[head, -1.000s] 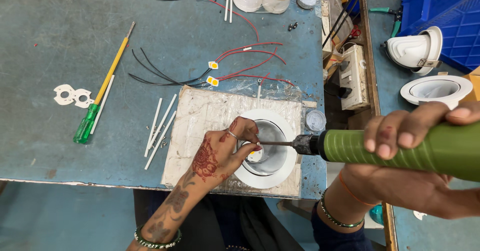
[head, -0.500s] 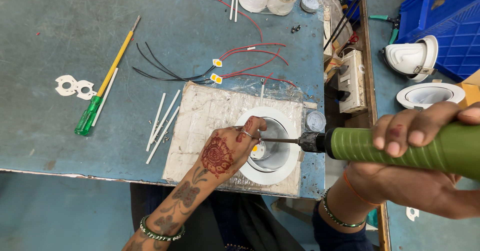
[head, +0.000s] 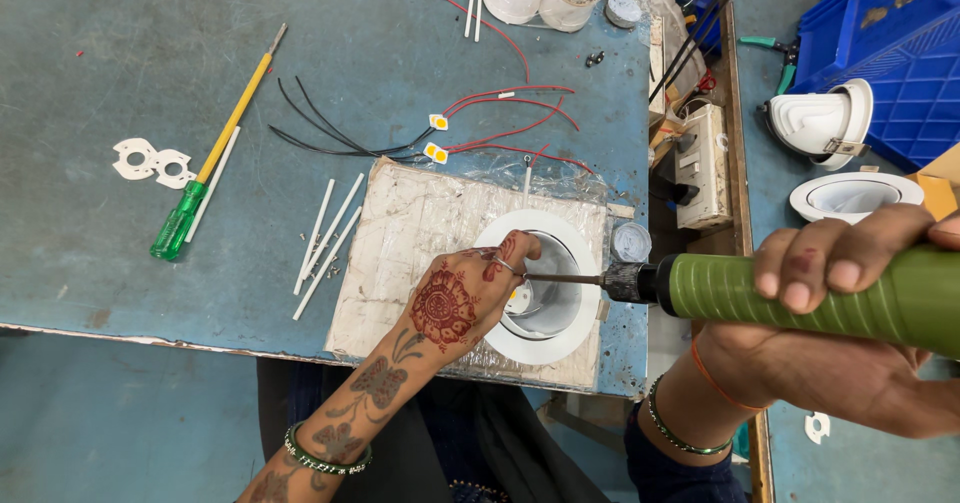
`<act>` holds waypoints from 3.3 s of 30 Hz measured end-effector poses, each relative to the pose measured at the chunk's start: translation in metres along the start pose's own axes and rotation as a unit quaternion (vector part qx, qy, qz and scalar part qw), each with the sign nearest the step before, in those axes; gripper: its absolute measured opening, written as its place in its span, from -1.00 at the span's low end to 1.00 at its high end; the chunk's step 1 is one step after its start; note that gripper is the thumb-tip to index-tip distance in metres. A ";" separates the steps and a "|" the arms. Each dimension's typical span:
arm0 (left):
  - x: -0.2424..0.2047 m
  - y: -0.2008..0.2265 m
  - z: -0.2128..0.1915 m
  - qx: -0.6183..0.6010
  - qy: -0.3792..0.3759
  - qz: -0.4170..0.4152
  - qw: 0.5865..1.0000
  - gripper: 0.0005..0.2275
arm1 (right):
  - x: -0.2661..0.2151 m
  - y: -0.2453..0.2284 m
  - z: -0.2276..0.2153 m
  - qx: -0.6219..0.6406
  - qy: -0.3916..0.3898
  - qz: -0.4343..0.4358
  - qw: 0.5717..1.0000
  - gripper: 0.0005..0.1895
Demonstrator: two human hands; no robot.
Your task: The person assembles LED light fixtures by inserting LED modules into white housings, connecting wires, and securing components with a power drill. The person handles multiple housings and uses a green power drill to fasten parts.
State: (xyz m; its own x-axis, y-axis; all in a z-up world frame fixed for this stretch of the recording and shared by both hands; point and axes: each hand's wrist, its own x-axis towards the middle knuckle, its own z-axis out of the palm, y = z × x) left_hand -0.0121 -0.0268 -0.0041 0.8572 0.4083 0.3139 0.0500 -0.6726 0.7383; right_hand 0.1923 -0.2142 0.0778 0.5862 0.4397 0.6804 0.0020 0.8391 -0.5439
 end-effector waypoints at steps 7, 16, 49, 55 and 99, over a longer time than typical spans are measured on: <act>0.001 -0.002 0.001 -0.030 0.002 -0.006 1.000 -0.78 | -0.001 0.000 -0.001 -0.006 0.001 -0.001 1.000 -0.07; -0.002 -0.003 0.000 -0.035 0.019 0.006 0.999 -0.79 | 0.003 0.000 -0.001 0.000 0.009 -0.005 1.000 -0.08; 0.024 -0.009 0.001 0.050 -0.018 0.092 0.994 -0.45 | -0.005 0.013 0.013 -0.059 0.049 0.010 0.997 -0.17; 0.023 -0.014 -0.026 0.003 0.003 0.019 1.000 -0.59 | -0.010 0.032 0.024 -0.168 0.075 -0.005 0.983 -0.19; 0.081 -0.042 0.032 0.203 -0.276 -0.035 0.939 -0.11 | -0.015 0.044 0.023 -0.054 0.053 0.040 0.996 -0.23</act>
State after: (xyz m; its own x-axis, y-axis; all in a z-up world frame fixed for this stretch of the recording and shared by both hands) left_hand 0.0719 0.0146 -0.0284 0.9738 0.1539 -0.1675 0.2119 -0.8816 0.4219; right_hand 0.1645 -0.1765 0.0549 0.6704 0.4626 0.5802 0.0359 0.7608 -0.6480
